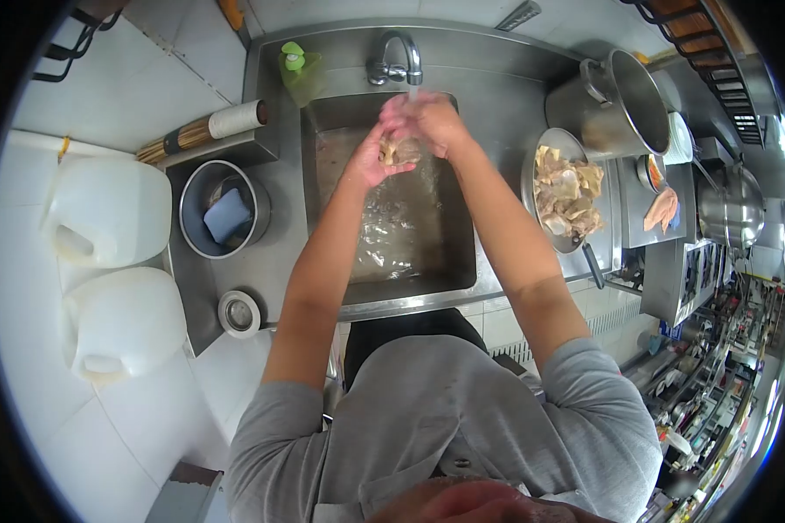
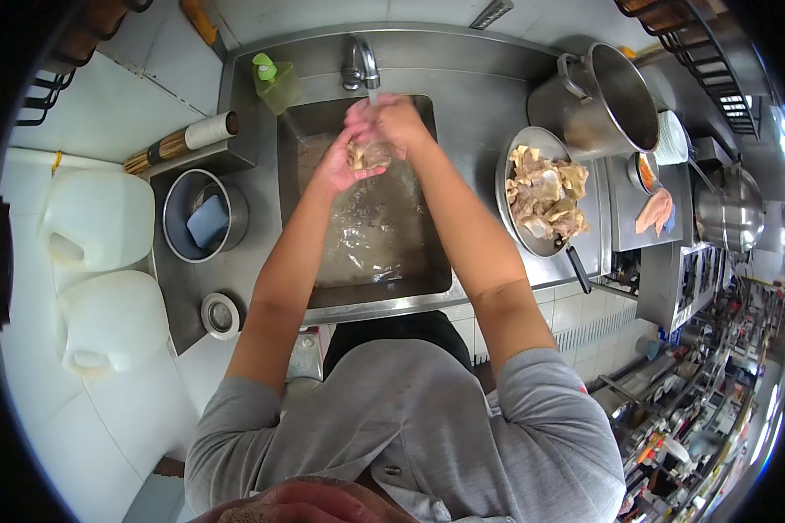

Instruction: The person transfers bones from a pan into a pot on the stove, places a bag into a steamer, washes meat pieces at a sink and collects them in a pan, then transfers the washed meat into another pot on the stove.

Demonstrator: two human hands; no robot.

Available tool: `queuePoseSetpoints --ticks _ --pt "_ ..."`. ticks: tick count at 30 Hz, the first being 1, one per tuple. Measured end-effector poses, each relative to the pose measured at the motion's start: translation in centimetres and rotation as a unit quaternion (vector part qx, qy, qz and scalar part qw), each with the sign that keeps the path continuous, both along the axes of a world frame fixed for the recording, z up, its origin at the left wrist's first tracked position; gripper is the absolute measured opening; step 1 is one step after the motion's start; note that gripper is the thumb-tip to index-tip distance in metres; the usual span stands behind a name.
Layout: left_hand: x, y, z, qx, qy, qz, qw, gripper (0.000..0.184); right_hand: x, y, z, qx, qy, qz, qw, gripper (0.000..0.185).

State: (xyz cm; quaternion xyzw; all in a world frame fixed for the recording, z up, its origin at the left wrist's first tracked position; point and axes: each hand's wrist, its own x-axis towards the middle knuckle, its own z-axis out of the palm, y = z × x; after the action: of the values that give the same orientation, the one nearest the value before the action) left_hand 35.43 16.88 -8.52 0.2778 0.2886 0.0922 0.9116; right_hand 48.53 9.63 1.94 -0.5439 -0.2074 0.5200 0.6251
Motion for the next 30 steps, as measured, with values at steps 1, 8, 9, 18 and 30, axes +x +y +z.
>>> queuePoseSetpoints --ticks 1,8,9,18,30 --pt "0.3 -0.4 0.0 0.04 0.013 0.007 0.999 0.059 0.4 -0.4 1.4 -0.033 0.038 0.139 0.989 0.018" --pt "3.0 0.3 -1.5 -0.032 -0.025 -0.054 0.998 0.058 1.7 -1.2 1.5 0.022 0.155 0.033 0.987 0.027" --pt "3.1 0.5 -1.8 -0.045 -0.033 -0.06 0.997 0.057 1.7 -1.2 1.4 0.016 0.086 -0.08 0.993 0.014" --pt "2.6 1.9 0.2 -0.026 0.008 -0.012 1.0 0.06 1.6 -4.8 -3.8 -0.118 -0.081 -0.141 0.98 0.031" --pt "-1.6 1.9 1.5 0.179 0.076 0.012 0.981 0.054 -2.0 -1.7 -3.9 -0.128 -0.073 -0.051 0.988 0.077"
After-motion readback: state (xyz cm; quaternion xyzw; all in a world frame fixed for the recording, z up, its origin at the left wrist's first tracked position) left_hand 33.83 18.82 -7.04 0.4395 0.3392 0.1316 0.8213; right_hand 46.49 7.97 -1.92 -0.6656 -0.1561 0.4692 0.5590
